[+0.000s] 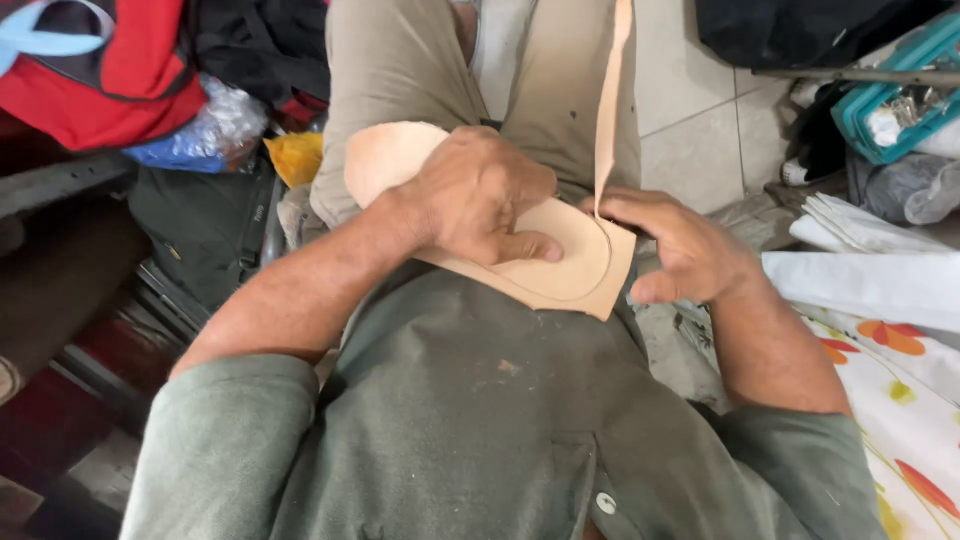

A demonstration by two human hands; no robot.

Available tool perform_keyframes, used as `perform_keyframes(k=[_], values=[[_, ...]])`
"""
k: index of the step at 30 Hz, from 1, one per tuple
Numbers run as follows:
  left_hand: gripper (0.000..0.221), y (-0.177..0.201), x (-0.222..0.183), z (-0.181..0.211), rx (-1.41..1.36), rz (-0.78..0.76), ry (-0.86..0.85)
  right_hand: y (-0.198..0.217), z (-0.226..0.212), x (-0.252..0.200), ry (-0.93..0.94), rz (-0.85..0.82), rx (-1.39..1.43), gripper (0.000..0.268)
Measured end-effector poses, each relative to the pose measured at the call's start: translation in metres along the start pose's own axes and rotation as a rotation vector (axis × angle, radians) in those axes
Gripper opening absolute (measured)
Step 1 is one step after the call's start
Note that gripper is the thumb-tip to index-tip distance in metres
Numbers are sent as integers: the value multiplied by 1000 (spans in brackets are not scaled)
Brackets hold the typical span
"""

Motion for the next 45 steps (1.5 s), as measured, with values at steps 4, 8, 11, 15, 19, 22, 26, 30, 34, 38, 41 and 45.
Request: perform_keyframes(k=[4,8,11,15,19,22,26,30,34,38,41,45], values=[[51,11,8,14,-21,35,-78,-7,-4,7,51,43,-70,101],[55,6,9,13,-19,60,-103,-8,2,7,179,105,-119,100],[59,7,10,14,-14,63,-116,-12,-8,20,227,114,-111,100],[61,11,8,9,-116,67,-23,-17,-13,19,259,103,-204,101],[63,9,-3,6,-116,104,-4,-28,-14,21,233,117,-170,100],[64,5,-9,5,-150,128,13,-30,-17,12,326,172,-175,93],[63,5,-15,5,-197,154,20,-30,-14,2,367,236,-205,89],[60,7,-19,5,-255,175,34,-30,-5,-9,379,283,-73,76],[59,6,-24,5,-282,187,47,-35,-9,-18,413,328,-94,74],[55,6,-31,5,-266,154,52,-36,-10,-29,468,320,-298,73],[52,18,-20,25,-173,79,12,-37,-27,-15,460,260,-319,72],[39,13,-3,52,41,-167,-76,-51,-49,5,283,4,-274,71]])
Point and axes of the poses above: each hand's wrist, its own x-axis towards the middle knuckle, its own y-axis out of the back of the hand, z = x × y, the point moved 10 cm from there along x, towards the middle knuckle, and after that the axes turned 13 degrees about z, right-handed, at the moved point
